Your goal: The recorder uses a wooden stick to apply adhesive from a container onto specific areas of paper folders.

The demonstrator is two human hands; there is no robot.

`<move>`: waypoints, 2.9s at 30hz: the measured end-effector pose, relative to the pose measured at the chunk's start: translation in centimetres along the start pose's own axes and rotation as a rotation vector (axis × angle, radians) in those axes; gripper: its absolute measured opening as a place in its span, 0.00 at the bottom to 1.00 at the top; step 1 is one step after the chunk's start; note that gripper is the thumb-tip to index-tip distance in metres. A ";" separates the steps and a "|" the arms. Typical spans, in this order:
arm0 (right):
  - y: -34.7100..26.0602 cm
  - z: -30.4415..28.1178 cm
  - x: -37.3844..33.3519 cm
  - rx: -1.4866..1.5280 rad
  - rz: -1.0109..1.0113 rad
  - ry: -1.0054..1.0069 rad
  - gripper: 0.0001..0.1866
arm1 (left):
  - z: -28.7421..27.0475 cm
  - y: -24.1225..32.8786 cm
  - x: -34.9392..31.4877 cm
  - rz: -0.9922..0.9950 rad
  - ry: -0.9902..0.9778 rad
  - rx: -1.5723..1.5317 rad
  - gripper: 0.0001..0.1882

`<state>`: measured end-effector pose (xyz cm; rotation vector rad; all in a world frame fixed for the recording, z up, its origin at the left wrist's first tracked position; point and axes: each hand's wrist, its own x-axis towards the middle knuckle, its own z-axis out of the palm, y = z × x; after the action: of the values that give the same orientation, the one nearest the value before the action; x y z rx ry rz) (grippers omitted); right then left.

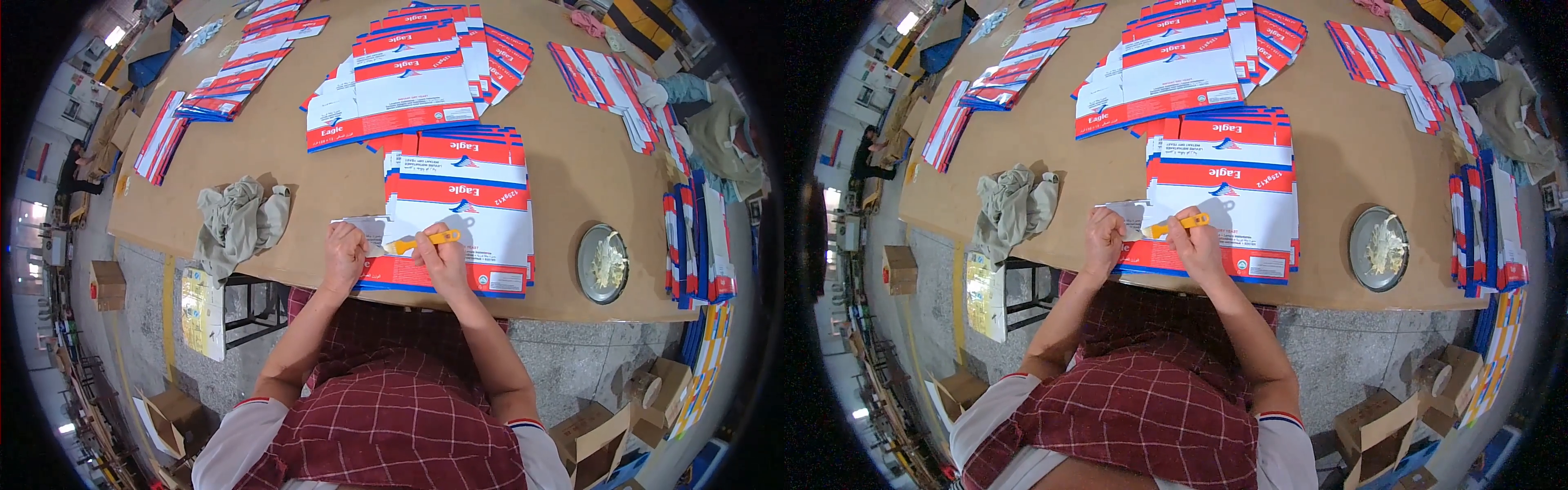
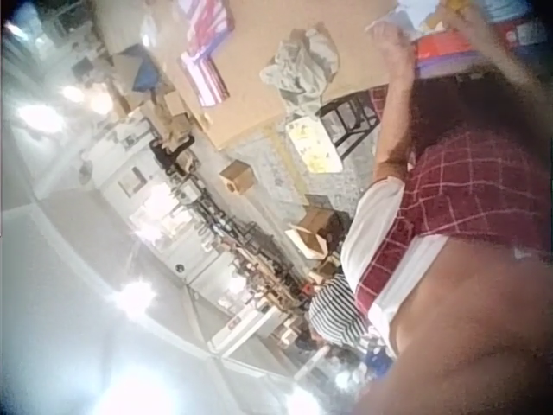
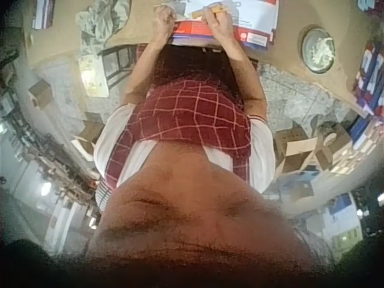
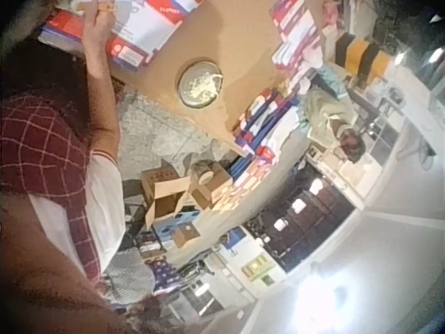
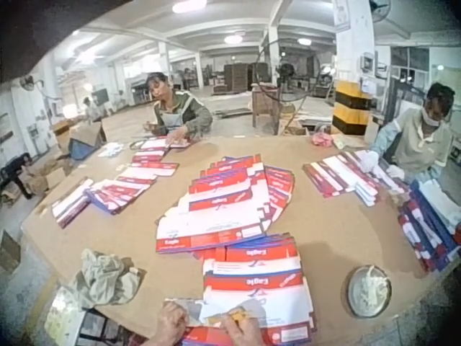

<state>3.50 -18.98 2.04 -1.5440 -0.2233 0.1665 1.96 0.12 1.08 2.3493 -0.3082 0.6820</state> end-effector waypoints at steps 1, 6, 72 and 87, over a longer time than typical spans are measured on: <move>0.2 -0.1 -0.1 0.000 -0.001 0.001 0.11 | 0.0 0.1 0.0 0.001 0.000 -0.001 0.08; 0.0 -0.3 -0.1 0.214 0.019 0.148 0.11 | -0.1 0.0 -0.1 0.004 -0.002 0.019 0.08; -1.5 -1.3 -1.2 0.822 0.065 0.186 0.08 | -6.6 -5.6 16.5 0.057 -0.368 0.658 0.09; -0.7 0.3 0.0 0.769 0.150 0.318 0.04 | -4.9 3.0 -2.6 -0.081 -0.437 0.071 0.17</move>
<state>3.38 -18.76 2.70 -0.8001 0.1980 0.1029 -3.27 1.18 4.45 2.5491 -0.3797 0.1351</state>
